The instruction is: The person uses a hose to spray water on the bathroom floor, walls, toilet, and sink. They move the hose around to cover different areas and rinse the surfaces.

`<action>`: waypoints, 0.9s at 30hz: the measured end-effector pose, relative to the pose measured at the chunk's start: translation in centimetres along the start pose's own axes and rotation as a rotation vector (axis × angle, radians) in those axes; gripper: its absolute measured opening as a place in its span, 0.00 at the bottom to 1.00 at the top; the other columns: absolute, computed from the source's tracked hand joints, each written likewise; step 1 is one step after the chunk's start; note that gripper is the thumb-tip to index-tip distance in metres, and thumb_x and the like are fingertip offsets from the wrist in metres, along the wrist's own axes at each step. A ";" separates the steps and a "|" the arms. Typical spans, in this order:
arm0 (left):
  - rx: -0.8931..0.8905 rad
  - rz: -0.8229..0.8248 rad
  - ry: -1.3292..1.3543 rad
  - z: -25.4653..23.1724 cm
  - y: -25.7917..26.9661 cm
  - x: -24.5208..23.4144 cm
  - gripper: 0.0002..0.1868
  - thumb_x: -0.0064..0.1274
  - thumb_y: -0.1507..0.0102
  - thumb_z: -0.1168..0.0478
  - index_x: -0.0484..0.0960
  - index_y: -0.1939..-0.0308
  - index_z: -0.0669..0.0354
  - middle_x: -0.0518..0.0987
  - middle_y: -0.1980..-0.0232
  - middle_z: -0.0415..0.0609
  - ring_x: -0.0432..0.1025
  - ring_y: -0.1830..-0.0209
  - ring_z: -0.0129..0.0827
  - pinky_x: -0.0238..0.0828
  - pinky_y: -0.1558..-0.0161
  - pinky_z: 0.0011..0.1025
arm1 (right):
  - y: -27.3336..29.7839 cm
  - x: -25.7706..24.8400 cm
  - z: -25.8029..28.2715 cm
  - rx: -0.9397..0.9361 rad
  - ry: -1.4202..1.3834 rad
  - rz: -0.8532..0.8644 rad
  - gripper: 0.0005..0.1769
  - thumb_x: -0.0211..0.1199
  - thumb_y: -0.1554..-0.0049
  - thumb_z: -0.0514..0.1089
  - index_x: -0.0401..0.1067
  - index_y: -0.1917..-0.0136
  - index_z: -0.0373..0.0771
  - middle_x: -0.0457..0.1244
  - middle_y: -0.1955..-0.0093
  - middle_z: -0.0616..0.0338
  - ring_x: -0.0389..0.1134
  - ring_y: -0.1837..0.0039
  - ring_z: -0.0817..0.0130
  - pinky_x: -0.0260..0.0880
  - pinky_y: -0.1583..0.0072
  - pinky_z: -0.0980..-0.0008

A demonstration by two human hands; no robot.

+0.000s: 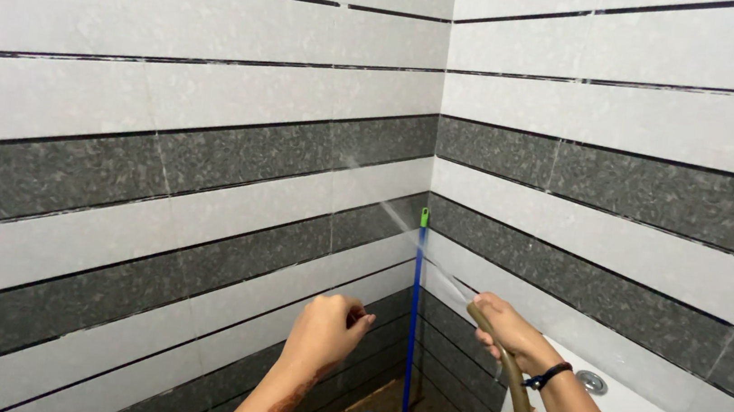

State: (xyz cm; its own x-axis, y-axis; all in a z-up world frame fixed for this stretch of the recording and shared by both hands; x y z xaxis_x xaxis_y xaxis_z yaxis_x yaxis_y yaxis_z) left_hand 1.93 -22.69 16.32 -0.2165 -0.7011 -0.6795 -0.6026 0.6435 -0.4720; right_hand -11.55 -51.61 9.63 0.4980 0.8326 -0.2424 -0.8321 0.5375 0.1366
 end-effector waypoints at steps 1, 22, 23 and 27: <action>0.013 -0.009 -0.003 0.1 0.0 -0.1 0.13 0.61 0.42 0.52 0.89 0.64 0.59 0.84 0.69 0.58 0.80 0.66 0.51 0.77 0.61 0.41 | 0.2 0.7 0.4 0.009 0.003 0.027 0.16 0.43 0.33 0.56 0.62 0.47 0.42 0.55 0.75 0.64 0.51 0.79 0.77 0.53 0.75 0.75; -0.148 -0.046 -0.053 6.0 3.0 -1.9 0.16 0.62 0.42 0.50 0.88 0.65 0.61 0.84 0.68 0.59 0.81 0.65 0.51 0.77 0.61 0.41 | -3.3 9.8 -1.3 -0.012 0.349 0.228 0.18 0.42 0.34 0.57 0.64 0.50 0.43 0.55 0.74 0.65 0.54 0.78 0.74 0.58 0.73 0.72; -0.150 -0.049 -0.057 6.2 3.2 -2.0 0.16 0.62 0.42 0.50 0.88 0.65 0.61 0.84 0.68 0.59 0.81 0.65 0.51 0.77 0.61 0.41 | -3.6 9.4 -1.8 0.014 0.331 0.203 0.18 0.42 0.34 0.57 0.64 0.50 0.43 0.55 0.74 0.64 0.54 0.78 0.72 0.58 0.73 0.71; -0.168 -0.059 -0.063 6.7 3.7 -2.4 0.16 0.62 0.42 0.50 0.88 0.65 0.61 0.84 0.68 0.59 0.80 0.65 0.51 0.77 0.60 0.41 | -5.1 7.0 -2.9 0.004 0.300 0.106 0.18 0.40 0.34 0.55 0.63 0.52 0.39 0.56 0.75 0.60 0.56 0.78 0.68 0.59 0.73 0.65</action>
Point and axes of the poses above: each hand's wrist, its own y-axis away from the middle knuckle, its own x-axis out of the palm, z = x × y, the point moved 5 cm from there along -y, towards the middle knuckle
